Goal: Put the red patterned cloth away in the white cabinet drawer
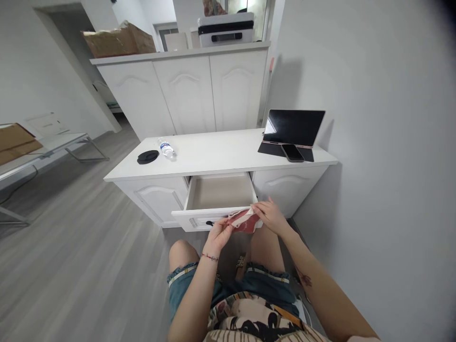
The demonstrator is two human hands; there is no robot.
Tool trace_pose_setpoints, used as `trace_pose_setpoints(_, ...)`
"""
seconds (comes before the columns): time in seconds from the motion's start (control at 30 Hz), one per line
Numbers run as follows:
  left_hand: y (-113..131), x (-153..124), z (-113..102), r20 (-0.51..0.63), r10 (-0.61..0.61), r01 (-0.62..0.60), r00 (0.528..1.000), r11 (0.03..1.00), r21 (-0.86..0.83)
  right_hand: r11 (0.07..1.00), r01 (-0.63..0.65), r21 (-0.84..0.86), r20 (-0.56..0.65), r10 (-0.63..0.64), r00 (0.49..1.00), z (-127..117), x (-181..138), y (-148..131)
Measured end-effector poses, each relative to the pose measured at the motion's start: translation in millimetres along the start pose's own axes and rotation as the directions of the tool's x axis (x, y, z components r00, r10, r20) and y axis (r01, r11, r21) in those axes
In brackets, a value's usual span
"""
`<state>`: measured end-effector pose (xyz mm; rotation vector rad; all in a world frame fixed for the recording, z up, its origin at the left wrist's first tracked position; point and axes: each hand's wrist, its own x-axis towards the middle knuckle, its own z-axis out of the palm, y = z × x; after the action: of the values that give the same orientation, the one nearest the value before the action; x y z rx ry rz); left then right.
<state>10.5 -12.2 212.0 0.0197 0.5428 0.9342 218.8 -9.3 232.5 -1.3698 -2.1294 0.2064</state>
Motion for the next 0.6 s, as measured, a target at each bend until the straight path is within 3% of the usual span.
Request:
trace_pose_setpoints(0.2,32.6,-16.2,-33.1,0.113,0.064,-0.066,0.991,0.998,0.017,0.998,0.012,-0.058,-0.025,-0.013,1.000,2.2,-2.5,-1.3)
trace_pose_setpoints(0.37,62.4,-44.7,-49.8,0.172,0.053,-0.047,0.984,0.998,-0.039,0.997,0.010,-0.077,-0.075,-0.015,0.997,7.2,1.0,-3.9)
trace_pose_setpoints(0.6,95.7,-82.5,-72.5,0.235,0.144,-0.122,0.961,0.987,-0.105,0.997,0.011,-0.077,-0.218,-0.027,0.976,19.3,-2.0,-5.9)
